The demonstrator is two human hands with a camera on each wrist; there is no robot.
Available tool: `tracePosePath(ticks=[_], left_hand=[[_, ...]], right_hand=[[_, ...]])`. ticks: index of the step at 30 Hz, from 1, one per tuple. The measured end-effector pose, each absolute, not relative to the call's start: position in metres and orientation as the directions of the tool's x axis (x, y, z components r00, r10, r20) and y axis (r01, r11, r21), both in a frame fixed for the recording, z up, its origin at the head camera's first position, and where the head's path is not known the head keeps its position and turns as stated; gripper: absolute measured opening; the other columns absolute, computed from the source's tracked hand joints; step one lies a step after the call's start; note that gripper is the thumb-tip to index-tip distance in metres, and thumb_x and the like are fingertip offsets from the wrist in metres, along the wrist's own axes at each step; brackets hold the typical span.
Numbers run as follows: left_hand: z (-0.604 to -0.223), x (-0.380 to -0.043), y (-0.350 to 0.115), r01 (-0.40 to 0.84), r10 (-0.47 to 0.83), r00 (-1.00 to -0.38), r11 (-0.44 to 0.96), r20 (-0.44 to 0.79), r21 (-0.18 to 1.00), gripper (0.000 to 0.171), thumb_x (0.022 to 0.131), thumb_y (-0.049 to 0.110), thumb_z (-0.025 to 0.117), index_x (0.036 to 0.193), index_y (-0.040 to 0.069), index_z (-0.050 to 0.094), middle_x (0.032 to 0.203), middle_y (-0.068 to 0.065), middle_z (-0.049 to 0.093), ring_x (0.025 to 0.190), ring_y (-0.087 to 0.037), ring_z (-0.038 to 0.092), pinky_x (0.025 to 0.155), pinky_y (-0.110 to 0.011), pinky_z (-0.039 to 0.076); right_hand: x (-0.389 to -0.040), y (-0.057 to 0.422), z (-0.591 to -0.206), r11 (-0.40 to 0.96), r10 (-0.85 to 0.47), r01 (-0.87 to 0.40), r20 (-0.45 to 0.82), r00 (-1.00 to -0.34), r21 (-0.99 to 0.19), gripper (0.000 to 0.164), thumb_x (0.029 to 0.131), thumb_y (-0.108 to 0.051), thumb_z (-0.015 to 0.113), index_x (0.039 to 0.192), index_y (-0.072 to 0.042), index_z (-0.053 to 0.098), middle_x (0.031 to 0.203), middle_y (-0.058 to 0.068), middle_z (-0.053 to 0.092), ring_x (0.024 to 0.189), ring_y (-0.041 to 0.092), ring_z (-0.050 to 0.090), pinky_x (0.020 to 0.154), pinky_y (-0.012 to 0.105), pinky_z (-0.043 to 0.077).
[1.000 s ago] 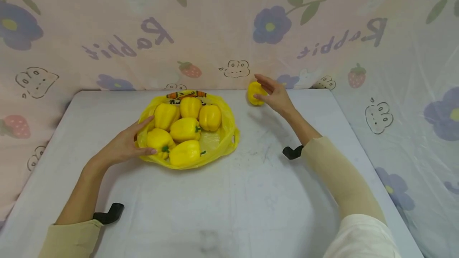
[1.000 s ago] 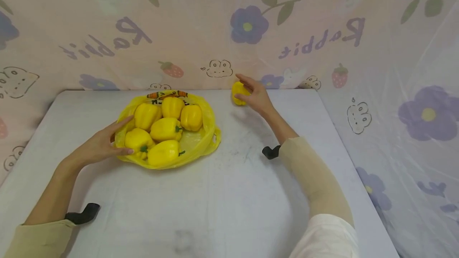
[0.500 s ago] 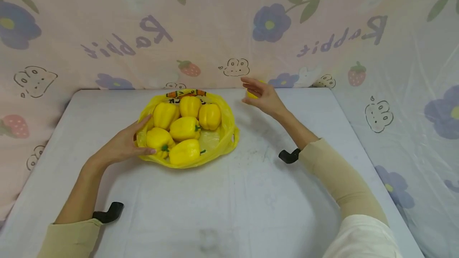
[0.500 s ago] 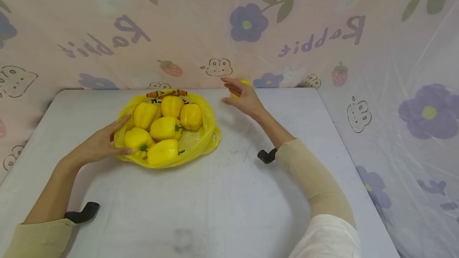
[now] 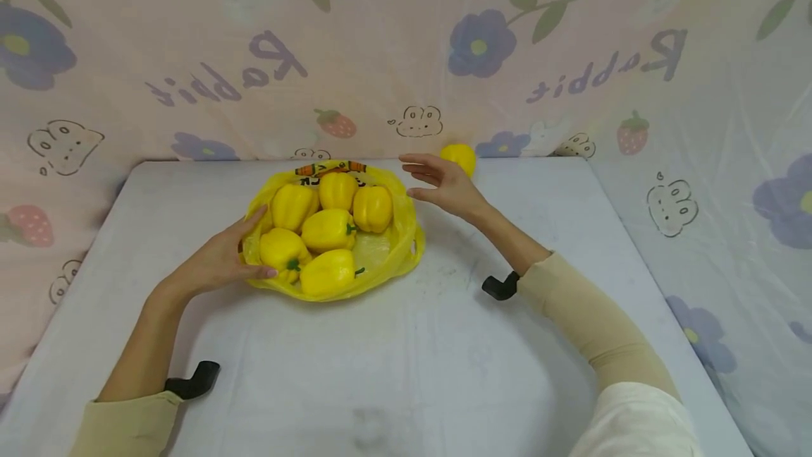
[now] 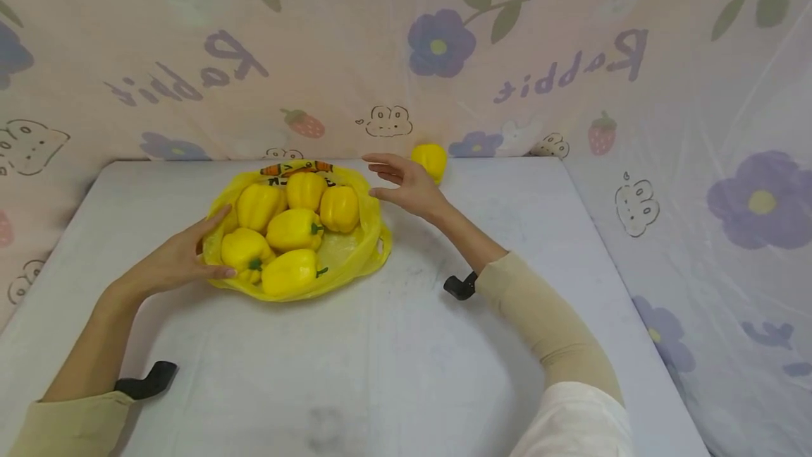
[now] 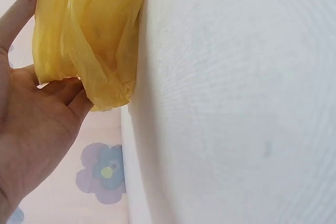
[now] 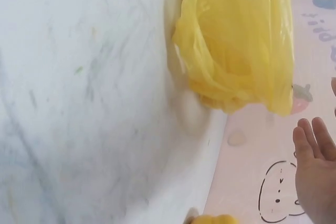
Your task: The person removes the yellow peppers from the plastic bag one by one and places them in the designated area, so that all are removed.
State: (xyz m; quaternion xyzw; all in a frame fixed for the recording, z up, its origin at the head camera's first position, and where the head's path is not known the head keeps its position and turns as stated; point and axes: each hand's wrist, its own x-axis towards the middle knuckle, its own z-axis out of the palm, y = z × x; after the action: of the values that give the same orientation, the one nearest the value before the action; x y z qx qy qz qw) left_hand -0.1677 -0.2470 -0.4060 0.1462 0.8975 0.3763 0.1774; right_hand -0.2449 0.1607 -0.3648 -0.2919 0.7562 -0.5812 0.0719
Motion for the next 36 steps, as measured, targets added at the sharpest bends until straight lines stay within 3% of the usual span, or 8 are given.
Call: tracePosePath(ticks=[10, 17, 23, 29, 36], left_hand=[[-0.407, -0.167, -0.248, 0.138, 0.396, -0.897, 0.673, -0.197, 0.726, 0.119, 0.078, 0.042, 0.084, 0.161, 0.016, 0.003, 0.164, -0.023, 0.004, 0.148, -0.048, 0.008, 0.115, -0.066, 0.012], [-0.410, -0.166, -0.249, 0.134, 0.388, -0.902, 0.667, -0.188, 0.733, 0.117, 0.079, 0.038, 0.084, 0.161, 0.014, 0.004, 0.164, -0.022, 0.005, 0.148, -0.046, 0.008, 0.116, -0.065, 0.013], [-0.410, -0.167, -0.248, 0.154, 0.404, -0.897, 0.670, -0.182, 0.726, 0.118, 0.079, 0.042, 0.083, 0.160, 0.013, 0.003, 0.164, -0.023, 0.005, 0.148, -0.047, 0.009, 0.116, -0.065, 0.013], [-0.411, -0.168, -0.248, 0.162, 0.409, -0.895, 0.670, -0.178, 0.724, 0.118, 0.079, 0.042, 0.083, 0.161, 0.014, 0.003, 0.164, -0.022, 0.005, 0.148, -0.047, 0.009, 0.116, -0.065, 0.013], [-0.409, -0.168, -0.247, 0.158, 0.404, -0.895, 0.680, -0.187, 0.716, 0.117, 0.079, 0.043, 0.082, 0.161, 0.014, 0.003, 0.164, -0.023, 0.006, 0.148, -0.047, 0.009, 0.115, -0.065, 0.013]], right_hand=[[-0.255, 0.145, -0.384, 0.102, -0.587, -0.335, 0.215, -0.781, -0.937, 0.054, 0.088, 0.009, 0.069, 0.139, 0.007, 0.050, 0.143, 0.025, 0.049, 0.131, 0.037, 0.051, 0.109, 0.047, 0.042], [-0.251, 0.132, -0.389, 0.289, -0.603, -0.425, 0.183, -0.777, -0.858, 0.053, 0.089, -0.007, 0.074, 0.138, -0.001, 0.054, 0.142, 0.013, 0.055, 0.129, 0.028, 0.054, 0.108, 0.035, 0.043], [-0.248, 0.124, -0.393, 0.421, -0.575, -0.450, 0.152, -0.804, -0.788, 0.053, 0.088, -0.011, 0.076, 0.137, -0.005, 0.057, 0.140, 0.007, 0.056, 0.129, 0.022, 0.054, 0.107, 0.028, 0.043], [-0.247, 0.117, -0.399, 0.541, -0.539, -0.483, 0.157, -0.827, -0.689, 0.056, 0.086, -0.018, 0.079, 0.138, -0.010, 0.058, 0.138, 0.005, 0.057, 0.127, 0.021, 0.053, 0.108, 0.031, 0.042], [-0.243, 0.109, -0.405, 0.653, -0.489, -0.420, 0.073, -0.869, -0.630, 0.068, 0.085, -0.027, 0.080, 0.145, -0.013, 0.050, 0.147, 0.006, 0.050, 0.135, 0.022, 0.046, 0.114, 0.035, 0.036]])
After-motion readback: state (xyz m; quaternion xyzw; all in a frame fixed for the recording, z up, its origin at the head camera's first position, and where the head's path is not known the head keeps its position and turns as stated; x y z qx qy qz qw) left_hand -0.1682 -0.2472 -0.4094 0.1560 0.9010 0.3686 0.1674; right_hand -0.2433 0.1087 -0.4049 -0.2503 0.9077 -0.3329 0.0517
